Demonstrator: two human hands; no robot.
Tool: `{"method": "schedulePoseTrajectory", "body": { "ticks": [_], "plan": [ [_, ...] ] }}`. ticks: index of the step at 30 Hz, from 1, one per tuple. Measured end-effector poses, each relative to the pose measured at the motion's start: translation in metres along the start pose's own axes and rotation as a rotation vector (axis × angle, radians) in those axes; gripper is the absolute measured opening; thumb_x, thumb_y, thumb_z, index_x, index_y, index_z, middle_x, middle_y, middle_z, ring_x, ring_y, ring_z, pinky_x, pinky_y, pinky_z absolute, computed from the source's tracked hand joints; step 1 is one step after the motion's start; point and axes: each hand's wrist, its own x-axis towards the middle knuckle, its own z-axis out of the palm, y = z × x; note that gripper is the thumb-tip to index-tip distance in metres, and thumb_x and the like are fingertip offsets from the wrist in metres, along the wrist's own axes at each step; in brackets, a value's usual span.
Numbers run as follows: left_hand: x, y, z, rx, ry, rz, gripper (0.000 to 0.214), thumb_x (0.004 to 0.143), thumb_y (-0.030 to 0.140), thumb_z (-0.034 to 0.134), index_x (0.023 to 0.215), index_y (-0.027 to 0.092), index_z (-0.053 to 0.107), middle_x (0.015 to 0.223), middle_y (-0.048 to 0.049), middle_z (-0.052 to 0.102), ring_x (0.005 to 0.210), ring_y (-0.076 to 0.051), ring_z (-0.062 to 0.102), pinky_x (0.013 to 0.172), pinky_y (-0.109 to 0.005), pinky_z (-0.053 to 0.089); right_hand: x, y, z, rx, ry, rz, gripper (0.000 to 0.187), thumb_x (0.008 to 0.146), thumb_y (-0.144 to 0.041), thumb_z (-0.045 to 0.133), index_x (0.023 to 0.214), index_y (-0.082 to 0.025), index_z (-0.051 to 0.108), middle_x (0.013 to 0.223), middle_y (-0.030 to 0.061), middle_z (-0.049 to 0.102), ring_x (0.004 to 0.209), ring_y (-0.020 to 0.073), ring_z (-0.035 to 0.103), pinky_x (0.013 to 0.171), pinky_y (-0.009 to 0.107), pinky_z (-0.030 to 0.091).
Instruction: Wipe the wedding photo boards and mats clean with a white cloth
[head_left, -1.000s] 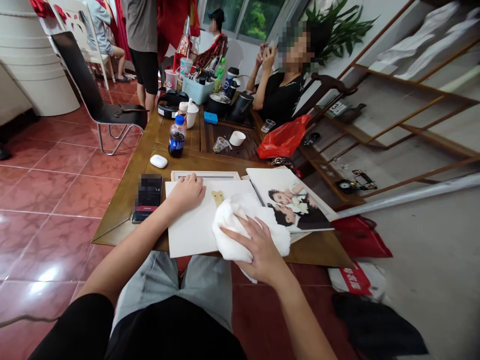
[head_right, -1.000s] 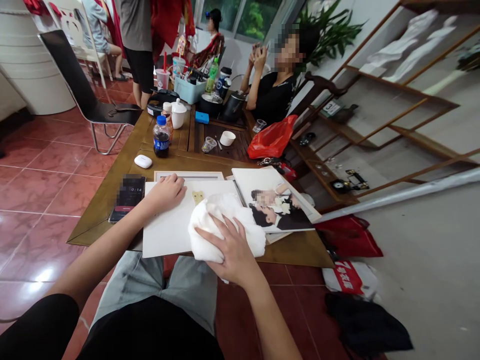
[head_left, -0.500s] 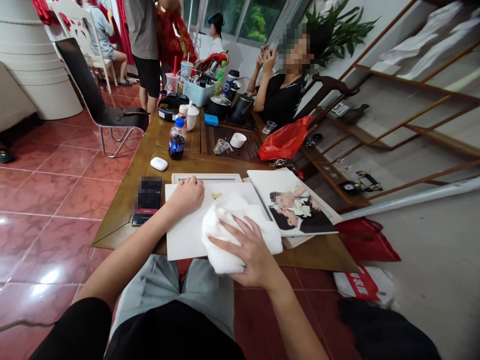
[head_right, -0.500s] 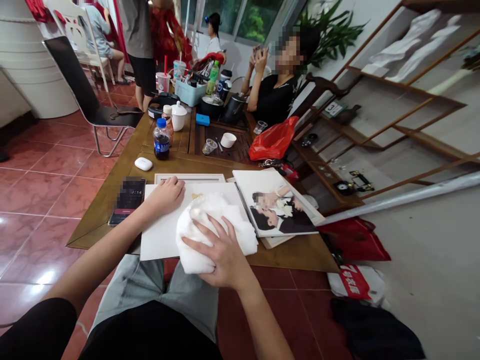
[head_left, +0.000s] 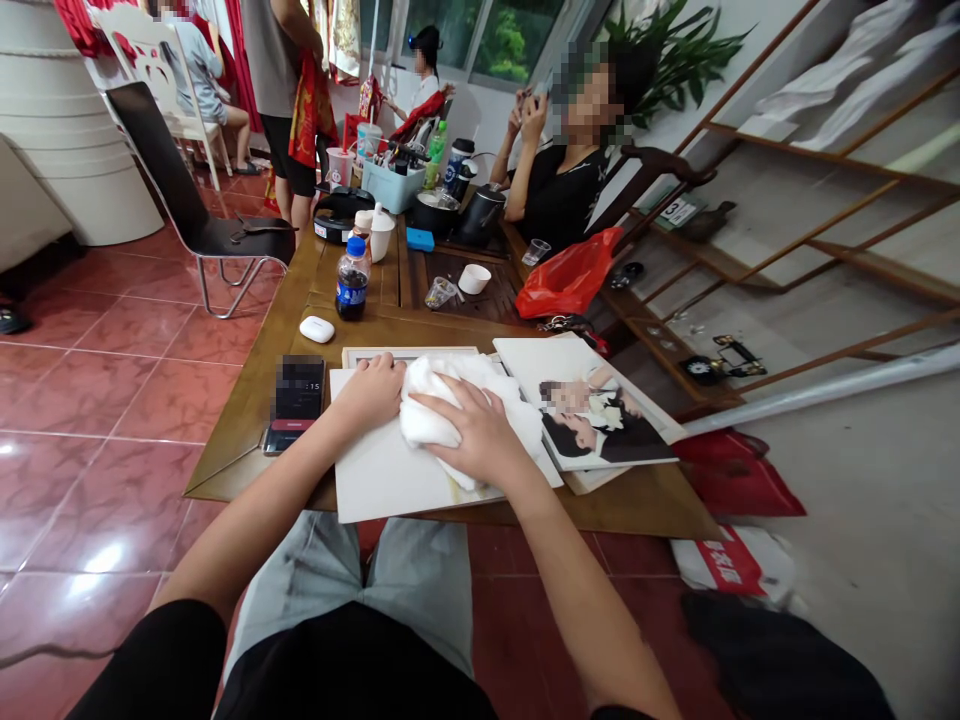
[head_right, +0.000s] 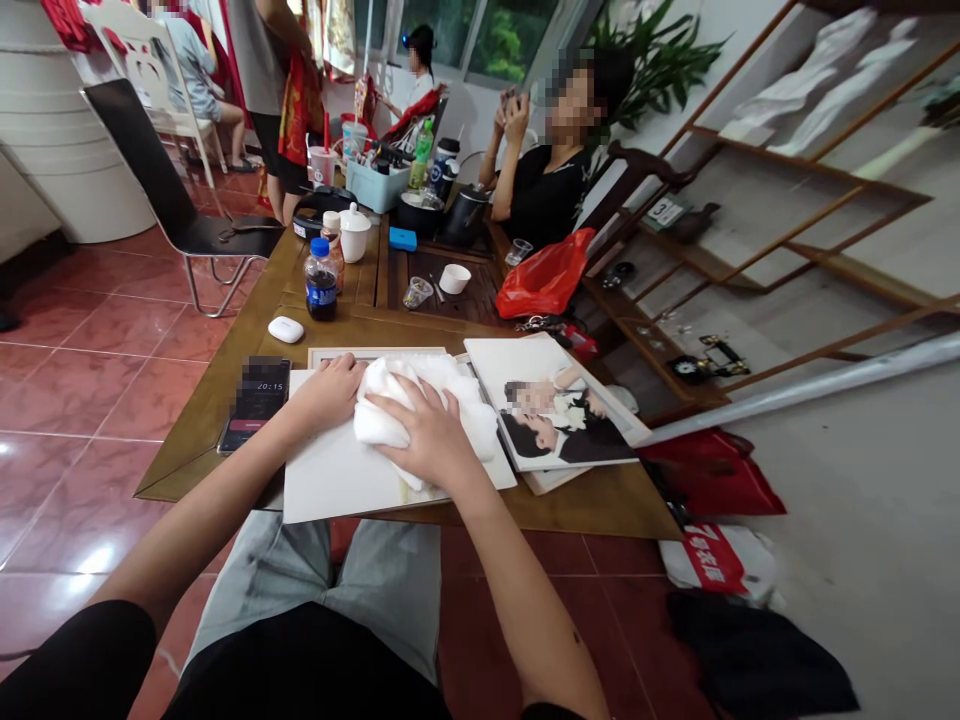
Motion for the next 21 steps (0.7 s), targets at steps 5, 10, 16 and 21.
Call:
{"method": "schedulePoseTrajectory", "body": {
  "ticks": [5,10,16,21],
  "plan": [
    [-0.001,0.003,-0.004,-0.007,-0.013,-0.022,0.039,0.103,0.022,0.037,0.131,0.008,0.060,0.124,-0.0219,0.064,0.116,-0.033,0.061,0.101,-0.045,0.044,0.022,0.010,0.001,0.011,0.030,0.047,0.060,0.091,-0.045,0.066,0.150,-0.038,0.054,0.163,0.0088,0.043,0.144,0.0374,0.043,0.114,0.062,0.035],
    [-0.002,0.006,-0.006,0.025,-0.020,-0.046,0.039,0.105,0.022,0.034,0.127,0.007,0.062,0.124,-0.0223,0.064,0.114,-0.034,0.062,0.099,-0.045,0.044,0.024,0.018,0.004,0.039,0.051,0.074,0.057,0.092,-0.048,0.066,0.147,-0.035,0.058,0.159,0.0109,0.048,0.142,0.0381,0.046,0.113,0.063,0.036],
    [0.000,0.005,-0.001,0.049,0.026,-0.042,0.043,0.107,0.026,0.029,0.122,0.006,0.064,0.121,-0.0231,0.065,0.110,-0.035,0.063,0.096,-0.047,0.045,0.018,0.028,0.005,0.039,0.081,0.150,0.055,0.094,-0.048,0.062,0.145,-0.031,0.060,0.157,0.0128,0.049,0.141,0.0370,0.047,0.114,0.060,0.035],
    [-0.001,0.006,-0.001,0.039,0.023,-0.067,0.042,0.107,0.026,0.029,0.122,0.006,0.063,0.122,-0.0238,0.064,0.113,-0.035,0.062,0.097,-0.048,0.045,-0.004,0.030,0.007,0.034,0.091,0.040,0.055,0.091,-0.044,0.065,0.145,-0.032,0.061,0.155,0.0119,0.052,0.139,0.0367,0.048,0.115,0.059,0.034]
  ]
}}
